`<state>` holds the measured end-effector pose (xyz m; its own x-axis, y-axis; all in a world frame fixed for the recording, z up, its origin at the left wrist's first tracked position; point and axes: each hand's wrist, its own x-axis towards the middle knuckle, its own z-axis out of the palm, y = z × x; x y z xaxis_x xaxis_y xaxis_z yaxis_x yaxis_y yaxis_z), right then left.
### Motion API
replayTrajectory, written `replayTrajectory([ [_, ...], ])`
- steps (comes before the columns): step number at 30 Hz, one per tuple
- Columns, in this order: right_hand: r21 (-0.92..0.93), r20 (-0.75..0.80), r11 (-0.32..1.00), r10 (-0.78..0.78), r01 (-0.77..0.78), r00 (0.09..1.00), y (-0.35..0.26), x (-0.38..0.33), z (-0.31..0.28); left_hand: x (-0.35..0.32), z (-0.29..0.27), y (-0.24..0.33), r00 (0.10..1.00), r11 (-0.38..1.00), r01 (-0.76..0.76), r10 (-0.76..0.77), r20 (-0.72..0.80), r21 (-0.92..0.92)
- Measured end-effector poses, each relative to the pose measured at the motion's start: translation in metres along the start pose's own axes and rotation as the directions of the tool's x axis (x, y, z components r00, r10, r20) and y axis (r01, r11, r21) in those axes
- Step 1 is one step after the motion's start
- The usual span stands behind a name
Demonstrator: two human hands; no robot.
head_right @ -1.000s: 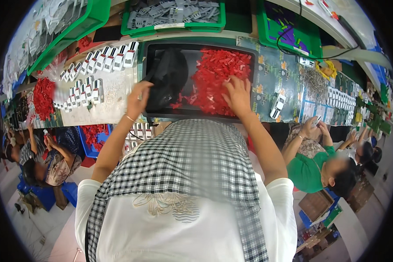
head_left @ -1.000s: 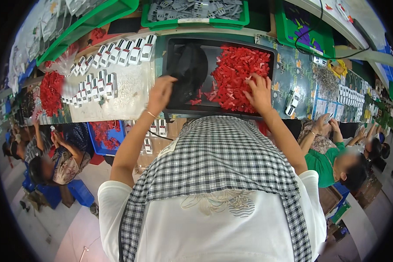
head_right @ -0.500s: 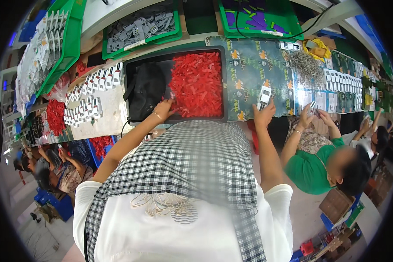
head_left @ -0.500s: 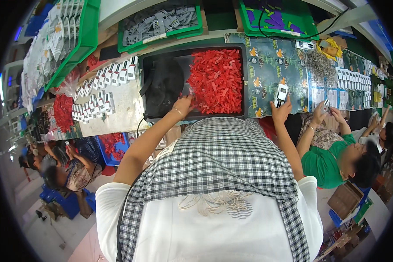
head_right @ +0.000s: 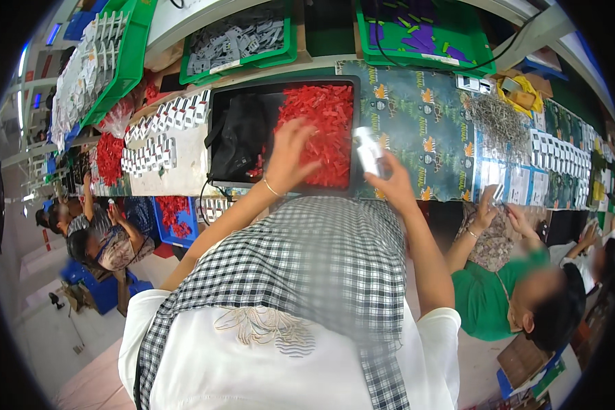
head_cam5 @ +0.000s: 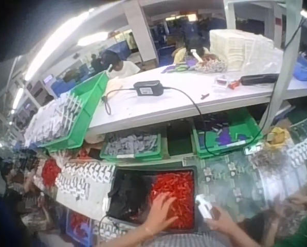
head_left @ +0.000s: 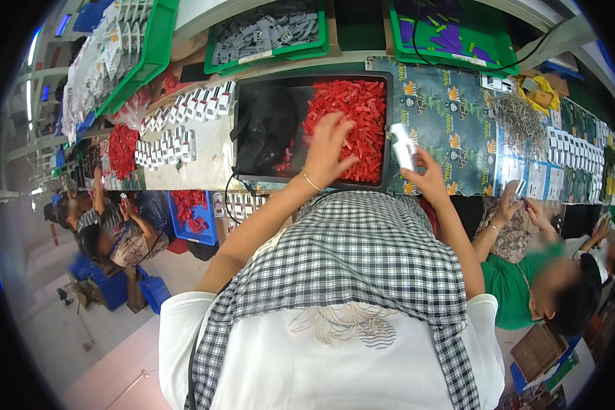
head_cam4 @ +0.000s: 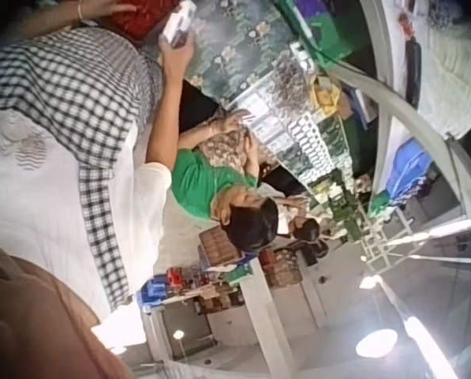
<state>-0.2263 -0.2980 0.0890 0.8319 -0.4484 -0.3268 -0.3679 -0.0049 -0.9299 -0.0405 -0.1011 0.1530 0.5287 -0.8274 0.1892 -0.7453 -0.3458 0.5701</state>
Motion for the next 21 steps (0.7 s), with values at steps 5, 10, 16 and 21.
replayTrajectory([
  [5, -0.131, 0.534, 0.954, -0.16, 0.268, 0.83, -0.051, 0.01, 0.038, -0.01, 0.005, 0.03, 0.911, 0.977, -0.208, 0.174, 0.374, 0.053],
  [10, -0.235, 0.471, 0.927, -0.154, 0.292, 0.869, -0.054, 0.061, 0.058, -0.054, 0.003, -0.001, 0.921, 0.94, 0.33, -0.302, 0.246, -0.08],
  [16, -0.674, 0.365, 0.461, -0.472, 0.577, 0.803, -0.032, 0.109, 0.112, -0.084, 0.003, -0.025, 0.732, 0.502, 0.616, -0.649, 0.207, -0.607],
  [21, -0.785, 0.425, 0.266, -0.428, 0.56, 0.798, -0.028, 0.109, 0.123, -0.083, -0.001, -0.029, 0.56, 0.121, 0.631, -0.755, 0.341, -0.767],
])
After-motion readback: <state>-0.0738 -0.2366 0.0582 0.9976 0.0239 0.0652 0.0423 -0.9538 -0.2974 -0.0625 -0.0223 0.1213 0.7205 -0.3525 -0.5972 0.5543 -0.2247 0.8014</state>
